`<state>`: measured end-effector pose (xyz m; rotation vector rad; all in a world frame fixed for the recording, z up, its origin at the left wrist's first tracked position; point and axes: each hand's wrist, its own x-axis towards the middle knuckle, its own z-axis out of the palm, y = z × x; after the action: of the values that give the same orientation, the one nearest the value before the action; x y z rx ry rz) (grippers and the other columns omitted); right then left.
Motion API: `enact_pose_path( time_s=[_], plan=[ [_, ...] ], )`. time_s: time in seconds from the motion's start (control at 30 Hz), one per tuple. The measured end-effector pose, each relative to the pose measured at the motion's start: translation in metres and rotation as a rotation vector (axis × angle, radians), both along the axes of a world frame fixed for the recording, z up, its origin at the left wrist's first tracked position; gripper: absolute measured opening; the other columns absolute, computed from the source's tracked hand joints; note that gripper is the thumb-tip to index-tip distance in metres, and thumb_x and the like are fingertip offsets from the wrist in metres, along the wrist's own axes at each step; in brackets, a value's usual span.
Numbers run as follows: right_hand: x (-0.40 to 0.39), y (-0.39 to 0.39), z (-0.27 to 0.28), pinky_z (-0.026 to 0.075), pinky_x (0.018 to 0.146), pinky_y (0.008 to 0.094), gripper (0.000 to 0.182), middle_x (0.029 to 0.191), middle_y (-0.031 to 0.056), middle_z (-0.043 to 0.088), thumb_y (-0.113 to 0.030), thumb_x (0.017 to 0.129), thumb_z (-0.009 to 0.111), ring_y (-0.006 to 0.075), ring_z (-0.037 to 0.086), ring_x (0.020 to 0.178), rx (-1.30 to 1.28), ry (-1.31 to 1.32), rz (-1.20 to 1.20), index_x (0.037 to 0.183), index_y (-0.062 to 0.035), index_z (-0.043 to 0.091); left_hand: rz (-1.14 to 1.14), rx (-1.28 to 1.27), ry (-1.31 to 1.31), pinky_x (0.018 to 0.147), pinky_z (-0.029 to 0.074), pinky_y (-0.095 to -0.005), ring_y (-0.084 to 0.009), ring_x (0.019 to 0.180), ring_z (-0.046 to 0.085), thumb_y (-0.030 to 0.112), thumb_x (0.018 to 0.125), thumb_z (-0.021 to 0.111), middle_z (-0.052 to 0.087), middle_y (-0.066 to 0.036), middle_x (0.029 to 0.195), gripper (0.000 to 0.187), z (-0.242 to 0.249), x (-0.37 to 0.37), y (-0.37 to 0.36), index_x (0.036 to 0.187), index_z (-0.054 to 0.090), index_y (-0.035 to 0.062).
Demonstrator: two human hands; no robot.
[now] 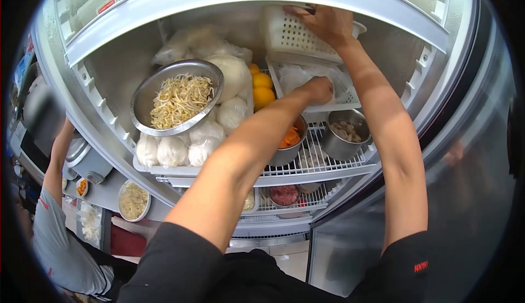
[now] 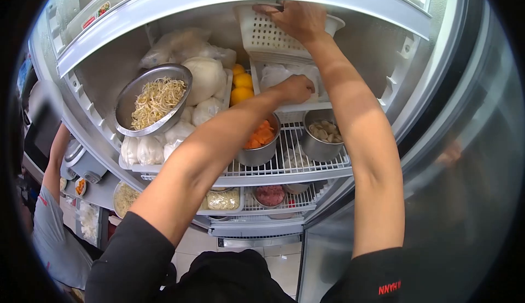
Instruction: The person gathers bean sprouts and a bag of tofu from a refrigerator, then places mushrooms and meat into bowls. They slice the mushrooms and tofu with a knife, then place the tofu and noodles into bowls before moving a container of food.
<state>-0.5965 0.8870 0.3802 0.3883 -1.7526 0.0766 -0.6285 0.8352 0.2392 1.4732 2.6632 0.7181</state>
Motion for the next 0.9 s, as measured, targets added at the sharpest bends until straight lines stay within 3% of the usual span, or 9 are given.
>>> enact_pose_path(
  time_s=[0.27,0.33,0.47,0.53,0.6,0.73,0.8,0.83,0.9],
  plan=[
    [0.018,0.003,0.004,0.048,0.058,0.0366,0.067,0.057,0.0063,0.062,-0.072,0.073,0.053,0.0223,0.062,0.056,-0.068,-0.342,-0.184,0.070,-0.0060,0.068,0.122,-0.418,0.320,0.095,0.042,-0.0387,-0.0330,0.109,0.054,0.036,0.076,0.065,0.056,-0.021,0.117,0.051,0.006,-0.014,-0.018,0.109,0.059,-0.0025],
    [0.019,0.005,0.003,0.048,0.063,0.0401,0.029,0.080,0.0145,0.065,-0.028,0.077,0.067,0.0314,0.061,0.070,0.044,0.006,0.280,0.092,-0.0040,0.066,0.110,-0.476,0.347,0.095,0.042,-0.0388,-0.0325,0.111,0.054,0.040,0.074,0.069,0.054,-0.021,0.121,0.058,0.003,-0.020,-0.020,0.113,0.058,-0.0020],
    [0.017,0.010,0.001,0.048,0.066,0.0412,0.031,0.082,0.0173,0.066,-0.029,0.075,0.070,0.0325,0.061,0.071,0.030,-0.017,0.180,0.093,-0.0037,0.066,0.128,-0.452,0.246,0.096,0.042,-0.0377,-0.0309,0.114,0.052,0.044,0.070,0.071,0.052,-0.019,0.125,0.066,0.016,-0.034,-0.024,0.119,0.056,0.0027],
    [0.017,0.012,0.001,0.048,0.069,0.0425,0.033,0.083,0.0194,0.066,-0.033,0.077,0.069,0.0319,0.063,0.075,-0.027,-0.073,0.117,0.093,-0.0042,0.067,0.160,-0.416,0.186,0.096,0.042,-0.0372,-0.0303,0.114,0.052,0.044,0.070,0.071,0.052,-0.018,0.125,0.066,0.016,-0.040,-0.022,0.120,0.056,0.0044],
    [0.010,0.016,0.001,0.046,0.055,0.0357,0.065,0.053,0.0067,0.058,-0.068,0.075,0.056,0.0179,0.057,0.051,-0.130,-0.268,0.058,0.065,-0.0035,0.064,0.279,-0.296,0.106,0.094,0.044,-0.0380,-0.0278,0.110,0.056,0.041,0.072,0.070,0.058,-0.017,0.118,0.055,0.014,-0.043,-0.017,0.113,0.061,0.0058],
    [-0.016,0.035,-0.001,0.047,0.072,0.0372,0.057,0.081,0.0134,0.067,-0.058,0.078,0.059,0.0249,0.064,0.075,-0.182,-0.396,-0.013,0.091,-0.0037,0.069,0.232,-0.169,0.502,0.086,0.048,-0.0395,-0.0265,0.100,0.061,0.023,0.076,0.059,0.064,-0.013,0.105,0.029,-0.012,-0.038,-0.009,0.098,0.066,0.0070],
    [0.001,0.021,0.005,0.045,0.081,0.0362,0.059,0.093,0.0165,0.067,-0.057,0.079,0.059,0.0273,0.063,0.090,-0.173,-0.408,-0.055,0.103,-0.0037,0.067,0.313,0.098,0.393,0.085,0.048,-0.0378,-0.0255,0.098,0.062,0.017,0.080,0.052,0.066,-0.010,0.101,0.024,-0.002,-0.029,-0.003,0.096,0.068,0.0099],
    [0.002,0.019,0.008,0.045,0.081,0.0362,0.059,0.093,0.0165,0.067,-0.057,0.079,0.059,0.0273,0.063,0.090,-0.160,-0.413,-0.032,0.103,-0.0037,0.067,0.373,-0.079,0.462,0.082,0.049,-0.0374,-0.0252,0.097,0.063,0.015,0.081,0.052,0.067,-0.009,0.100,0.022,-0.041,-0.114,0.065,0.094,0.070,0.0127],
    [0.000,0.024,0.008,0.043,0.087,0.0355,0.058,0.101,0.0191,0.065,-0.054,0.082,0.057,0.0295,0.061,0.098,-0.261,-0.537,-0.090,0.110,-0.0047,0.064,0.323,-0.041,0.509,0.079,0.050,-0.0375,-0.0242,0.096,0.064,0.015,0.081,0.054,0.067,-0.008,0.100,0.021,0.022,-0.006,-0.007,0.093,0.071,0.0159]
  ],
)
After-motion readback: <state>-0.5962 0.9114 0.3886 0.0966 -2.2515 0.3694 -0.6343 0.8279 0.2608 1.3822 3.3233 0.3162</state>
